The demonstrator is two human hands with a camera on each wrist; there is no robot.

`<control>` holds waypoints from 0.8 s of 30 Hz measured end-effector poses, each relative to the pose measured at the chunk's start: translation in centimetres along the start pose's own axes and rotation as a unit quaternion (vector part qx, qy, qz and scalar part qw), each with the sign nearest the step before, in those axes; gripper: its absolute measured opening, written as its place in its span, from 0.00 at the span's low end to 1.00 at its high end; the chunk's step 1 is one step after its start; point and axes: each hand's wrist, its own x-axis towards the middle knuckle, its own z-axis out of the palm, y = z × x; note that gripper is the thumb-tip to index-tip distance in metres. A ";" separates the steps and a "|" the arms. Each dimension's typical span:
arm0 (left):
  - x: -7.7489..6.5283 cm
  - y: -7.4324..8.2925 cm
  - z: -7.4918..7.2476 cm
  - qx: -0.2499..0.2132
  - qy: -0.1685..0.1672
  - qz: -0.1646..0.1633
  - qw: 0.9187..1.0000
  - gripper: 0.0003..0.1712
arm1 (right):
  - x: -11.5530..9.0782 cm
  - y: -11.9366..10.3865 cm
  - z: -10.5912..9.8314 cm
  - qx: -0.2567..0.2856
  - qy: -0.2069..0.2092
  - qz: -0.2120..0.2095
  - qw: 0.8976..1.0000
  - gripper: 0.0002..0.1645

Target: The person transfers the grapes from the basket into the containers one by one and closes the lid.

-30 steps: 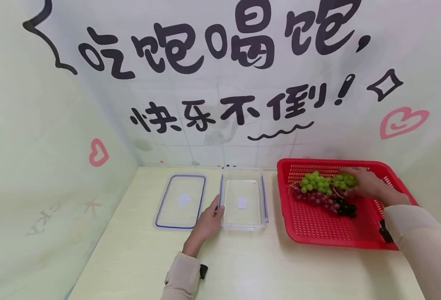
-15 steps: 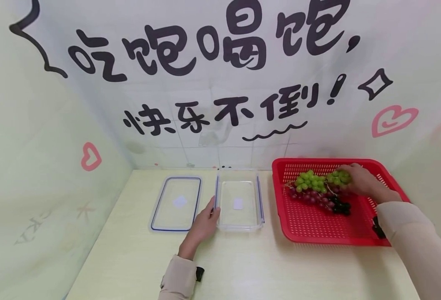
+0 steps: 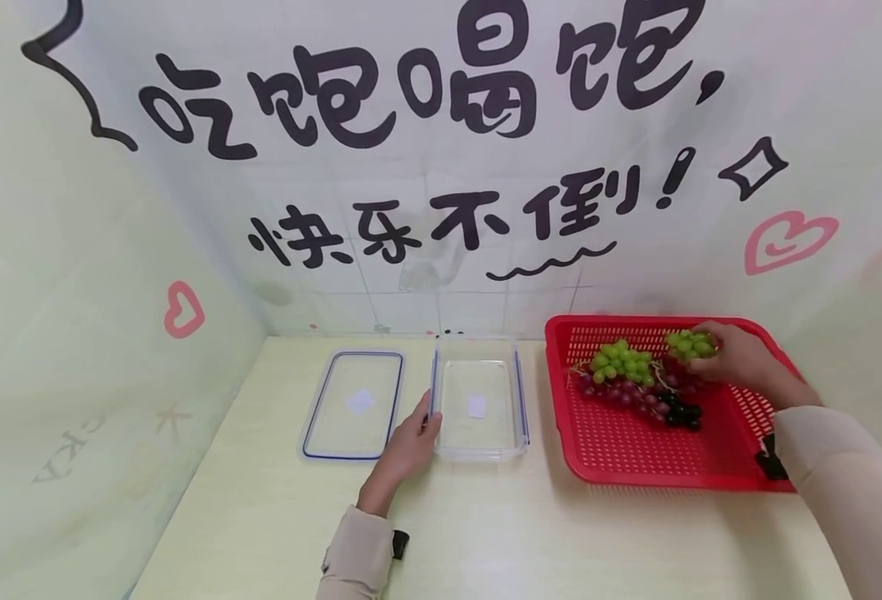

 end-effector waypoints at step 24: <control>0.0 0.2 0.1 0.018 0.001 0.008 1.000 0.33 | -1.5 -2.9 -2.1 0.139 0.013 0.072 0.988 0.42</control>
